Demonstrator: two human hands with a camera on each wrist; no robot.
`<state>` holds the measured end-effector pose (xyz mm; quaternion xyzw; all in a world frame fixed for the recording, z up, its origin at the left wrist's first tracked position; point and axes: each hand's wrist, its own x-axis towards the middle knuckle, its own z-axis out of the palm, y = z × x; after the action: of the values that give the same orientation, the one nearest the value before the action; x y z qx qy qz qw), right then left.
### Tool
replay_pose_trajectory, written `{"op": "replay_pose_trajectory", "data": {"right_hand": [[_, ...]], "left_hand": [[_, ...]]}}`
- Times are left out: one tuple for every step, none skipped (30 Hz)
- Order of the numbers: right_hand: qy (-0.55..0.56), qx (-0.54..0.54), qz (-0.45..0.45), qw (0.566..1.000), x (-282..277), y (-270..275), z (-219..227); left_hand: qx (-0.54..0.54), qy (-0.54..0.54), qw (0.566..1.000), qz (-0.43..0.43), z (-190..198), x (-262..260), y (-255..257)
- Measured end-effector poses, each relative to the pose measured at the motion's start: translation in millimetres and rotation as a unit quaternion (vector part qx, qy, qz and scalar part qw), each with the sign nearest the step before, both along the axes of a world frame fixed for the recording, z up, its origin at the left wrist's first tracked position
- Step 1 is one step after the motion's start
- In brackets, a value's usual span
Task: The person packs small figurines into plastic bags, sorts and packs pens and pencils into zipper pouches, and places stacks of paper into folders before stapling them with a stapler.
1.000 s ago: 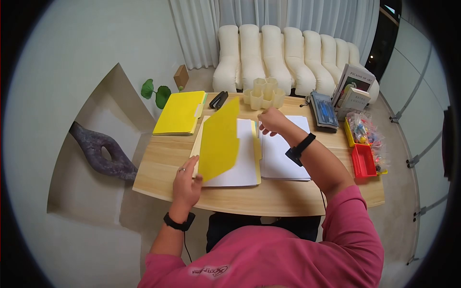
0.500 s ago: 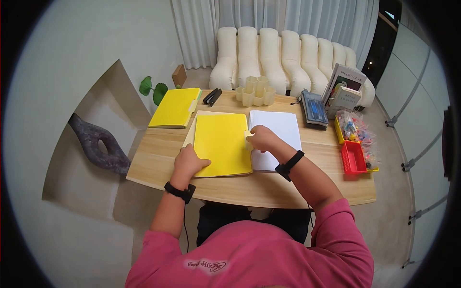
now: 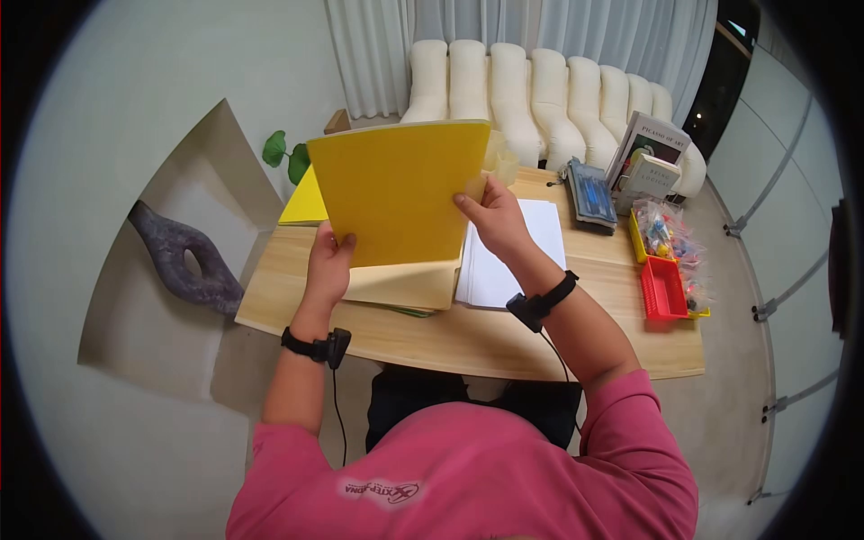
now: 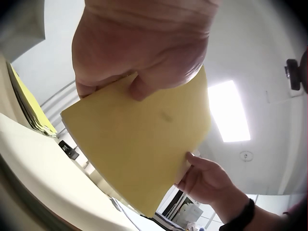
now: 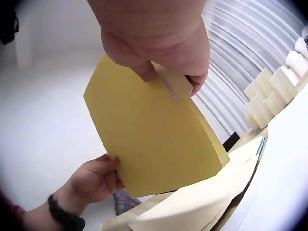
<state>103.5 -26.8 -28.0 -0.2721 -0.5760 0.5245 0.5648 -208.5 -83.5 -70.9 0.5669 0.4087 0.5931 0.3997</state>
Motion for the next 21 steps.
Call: {"op": "replay_pose_trajectory", "data": {"right_hand": [[0.000, -0.002, 0.002, 1.000, -2.5, -0.3, -2.8], [-0.017, -0.005, 0.004, 1.000, -5.0, -0.9, -5.3], [-0.034, -0.008, 0.006, 0.999, -7.1, -1.8, -7.9], [-0.035, -0.009, 0.007, 0.999, -9.4, -4.8, -10.3], [-0.045, -0.020, -0.002, 0.999, -11.5, -9.1, -13.4], [-0.055, -0.030, -0.012, 0.998, -12.8, -12.4, -16.0], [-0.056, -0.030, -0.012, 0.998, -13.4, -14.3, -17.6], [-0.068, -0.030, -0.016, 0.997, -13.8, -16.2, -19.3], [-0.080, -0.029, -0.019, 0.996, -14.1, -17.1, -20.8], [-0.080, -0.030, -0.019, 0.996, -15.3, -17.8, -20.0], [-0.059, -0.029, -0.018, 0.998, -16.3, -18.2, -19.3], [-0.038, -0.027, -0.017, 0.999, -17.2, -17.6, -17.5], [-0.037, -0.027, -0.018, 0.999, -17.8, -16.7, -12.2], [-0.001, -0.028, -0.021, 0.999, -17.9, -15.6, -6.9], [0.035, -0.030, -0.024, 0.999, -18.0, -14.9, -2.1], [0.036, -0.031, -0.026, 0.999, -19.2, -15.4, 5.2], [0.074, -0.038, -0.027, 0.996, -20.8, -16.4, 13.6], [0.113, -0.045, -0.028, 0.992, -21.1, -18.1, 21.4], [0.115, -0.045, -0.030, 0.992, -18.3, -18.9, 26.5], [0.098, -0.072, -0.009, 0.993, -13.3, -19.7, 31.5], [0.080, -0.098, 0.014, 0.992, -6.9, -20.9, 37.4]], "left_hand": [[0.004, 0.011, 1.000, 0.020, -3.7, -2.5, 2.5], [0.003, 0.011, 1.000, 0.021, -8.5, -3.8, 3.4], [0.009, 0.005, 1.000, 0.021, -13.8, -4.2, 4.6], [0.016, -0.001, 1.000, 0.021, -19.3, -4.9, 6.2], [0.015, -0.002, 1.000, 0.021, -24.7, -7.2, 6.4], [0.008, -0.007, 1.000, 0.007, -30.5, -10.2, 4.9], [0.000, -0.011, 1.000, -0.007, -31.4, -10.6, 2.3], [-0.001, -0.012, 1.000, -0.007, -32.8, -9.2, 0.5], [-0.019, -0.019, 1.000, 0.005, -34.8, -6.9, -1.4], [-0.037, -0.025, 0.999, 0.016, -34.3, -5.1, -3.9], [-0.038, -0.025, 0.999, 0.016, -33.9, -5.7, -5.7], [-0.023, -0.022, 0.999, 0.026, -32.4, -7.5, -6.3], [-0.007, -0.018, 0.999, 0.035, -25.4, -6.5, -7.6], [-0.007, -0.017, 0.999, 0.034, -19.1, -5.4, -10.0], [0.016, -0.027, 0.998, 0.046, -12.8, -4.5, -13.9], [0.039, -0.037, 0.997, 0.057, -3.7, -2.8, -18.4], [0.039, -0.035, 0.997, 0.056, 3.2, -2.7, -23.2], [0.015, -0.040, 0.997, 0.065, 9.0, -3.7, -28.4], [-0.009, -0.045, 0.996, 0.074, 13.3, -5.7, -30.4], [-0.008, -0.043, 0.996, 0.073, 17.6, -10.0, -27.8], [-0.001, -0.053, 0.992, 0.113, 22.6, -17.5, -22.2]]}}
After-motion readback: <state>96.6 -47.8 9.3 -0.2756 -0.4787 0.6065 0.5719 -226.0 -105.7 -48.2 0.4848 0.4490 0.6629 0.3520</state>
